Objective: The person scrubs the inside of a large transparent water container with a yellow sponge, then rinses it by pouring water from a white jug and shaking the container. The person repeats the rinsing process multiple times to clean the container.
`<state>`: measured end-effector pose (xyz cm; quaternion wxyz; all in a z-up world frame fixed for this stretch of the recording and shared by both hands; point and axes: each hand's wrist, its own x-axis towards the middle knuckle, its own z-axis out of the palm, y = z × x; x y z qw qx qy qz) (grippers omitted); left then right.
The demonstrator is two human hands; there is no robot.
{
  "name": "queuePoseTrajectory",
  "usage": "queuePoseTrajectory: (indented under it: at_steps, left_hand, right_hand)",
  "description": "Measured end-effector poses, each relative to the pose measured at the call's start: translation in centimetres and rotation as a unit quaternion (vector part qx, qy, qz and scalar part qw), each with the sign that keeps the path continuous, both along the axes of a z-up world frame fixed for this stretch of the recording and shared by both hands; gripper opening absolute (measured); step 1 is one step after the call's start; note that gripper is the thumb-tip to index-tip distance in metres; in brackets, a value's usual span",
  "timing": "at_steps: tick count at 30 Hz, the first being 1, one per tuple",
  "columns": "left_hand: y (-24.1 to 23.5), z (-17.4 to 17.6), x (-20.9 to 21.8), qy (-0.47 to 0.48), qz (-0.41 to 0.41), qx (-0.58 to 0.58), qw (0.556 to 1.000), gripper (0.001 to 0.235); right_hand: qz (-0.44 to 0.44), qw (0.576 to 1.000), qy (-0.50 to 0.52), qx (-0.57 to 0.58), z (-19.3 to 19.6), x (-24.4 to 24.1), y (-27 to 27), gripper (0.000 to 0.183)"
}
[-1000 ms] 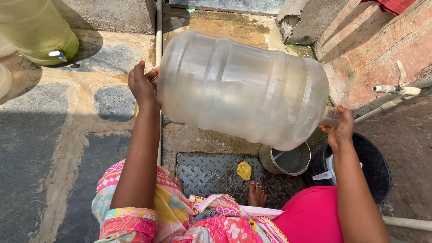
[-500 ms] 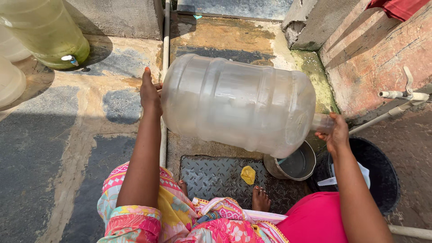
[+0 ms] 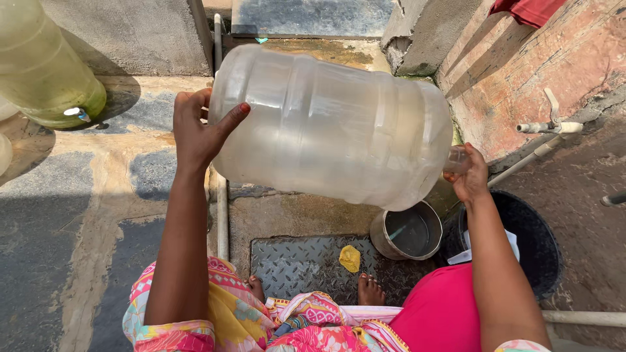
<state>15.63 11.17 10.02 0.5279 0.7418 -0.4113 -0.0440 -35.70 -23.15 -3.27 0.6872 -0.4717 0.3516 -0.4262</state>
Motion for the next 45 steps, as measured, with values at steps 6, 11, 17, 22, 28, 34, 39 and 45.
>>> queuePoseTrajectory:
  at_steps: [6,11,17,22,28,34,39,45]
  left_hand:
    - [4.8,7.2,-2.7,0.116,-0.219,-0.309,0.918,0.085]
    - [3.1,5.1,-2.9,-0.028,-0.137,-0.199,0.970,0.092]
    - [1.1,0.1,0.5,0.117,0.067,0.031,0.990,0.080]
    - [-0.4,-3.3,2.3,0.110,0.137,0.138,0.975,0.085]
    - [3.7,-0.4,4.8,0.194,-0.145,-0.331,0.912,0.094]
    - [3.7,0.4,2.2,0.060,-0.126,-0.286,0.948,0.089]
    - [2.2,-3.3,1.9,0.121,0.001,-0.155,0.980,0.087]
    - [0.4,-6.8,2.6,0.092,0.165,0.292,0.938,0.085]
  right_hand:
    - [0.047,0.980,-0.190,0.028,4.6,2.6,3.6,0.055]
    - [0.033,0.991,-0.017,0.129,-1.8,4.9,4.9,0.056]
    - [0.149,0.925,0.250,0.245,-10.6,2.1,3.8,0.068]
    - [0.143,0.882,0.359,0.269,-12.0,3.1,3.6,0.067]
    - [0.084,0.994,-0.067,-0.016,0.7,4.6,2.6,0.047]
    - [0.036,0.988,-0.134,0.071,4.3,6.2,3.9,0.061]
    - [0.074,0.969,0.208,0.112,-3.5,5.7,1.9,0.070]
    - [0.136,0.882,0.393,0.224,-10.4,4.2,2.5,0.060]
